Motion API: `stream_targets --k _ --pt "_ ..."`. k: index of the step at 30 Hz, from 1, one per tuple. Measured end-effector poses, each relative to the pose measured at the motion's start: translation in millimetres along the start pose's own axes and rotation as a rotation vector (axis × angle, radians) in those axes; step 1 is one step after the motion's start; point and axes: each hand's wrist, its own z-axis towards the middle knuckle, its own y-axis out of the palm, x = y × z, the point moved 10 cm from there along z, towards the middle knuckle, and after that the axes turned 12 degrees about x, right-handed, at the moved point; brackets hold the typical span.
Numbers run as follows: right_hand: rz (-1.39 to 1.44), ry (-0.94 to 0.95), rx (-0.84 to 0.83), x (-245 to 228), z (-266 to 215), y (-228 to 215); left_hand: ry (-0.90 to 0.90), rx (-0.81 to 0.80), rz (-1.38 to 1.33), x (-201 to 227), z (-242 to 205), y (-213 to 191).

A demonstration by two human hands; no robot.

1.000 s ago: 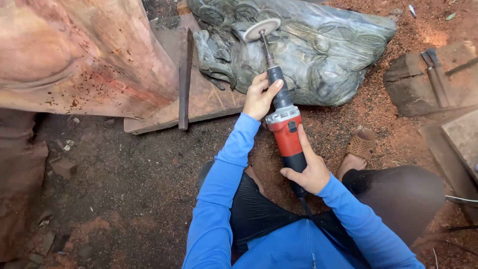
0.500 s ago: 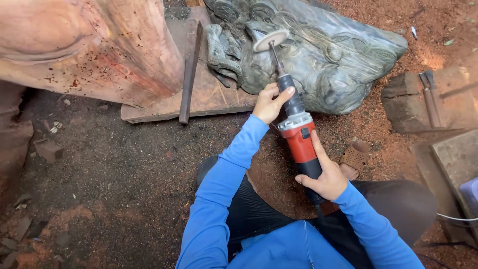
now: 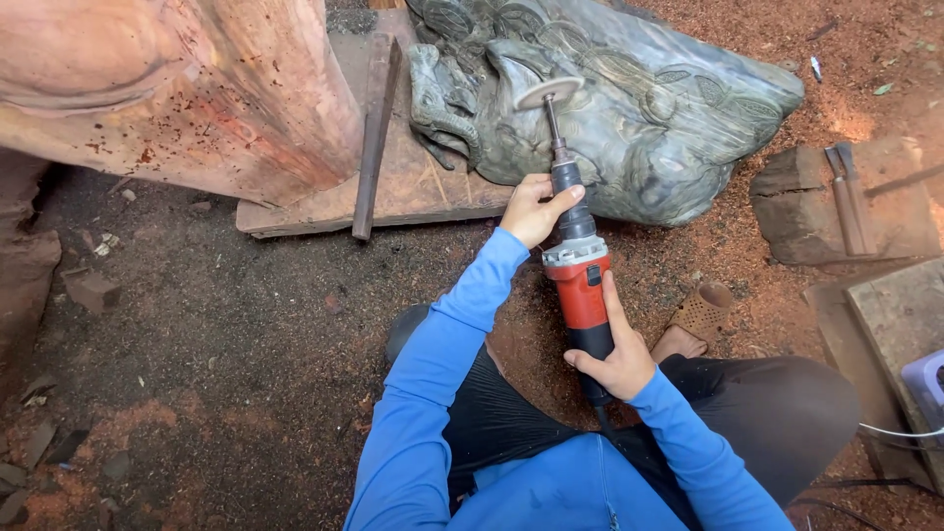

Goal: Buffing and polishing a large wooden sculpture using a handheld rotary tool with a buffing wheel.

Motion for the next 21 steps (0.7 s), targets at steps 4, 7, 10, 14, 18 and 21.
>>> stream_targets --k 4,7,10,14,18,21 --pt "0.022 0.000 -0.008 2.8 -3.0 4.6 -0.010 0.003 0.014 -6.0 -3.2 -1.2" --pt "0.019 -0.007 -0.016 2.9 -8.5 4.0 -0.007 -0.011 0.007 -10.0 -8.1 2.6" --pt "-0.002 -0.023 -0.009 5.4 -15.1 -0.5 -0.012 -0.012 0.030 -14.0 -13.3 0.9" --pt "-0.037 -0.010 -0.003 5.9 -30.2 -9.6 -0.011 -0.037 0.011 -4.1 -35.7 5.2" --pt "-0.129 0.023 -0.009 9.9 -44.1 -18.4 0.030 -0.050 -0.083 18.0 -56.3 9.3" --pt "-0.201 0.036 -0.028 3.1 -35.1 -23.4 0.006 -0.018 -0.072 -0.1 -50.2 13.1"
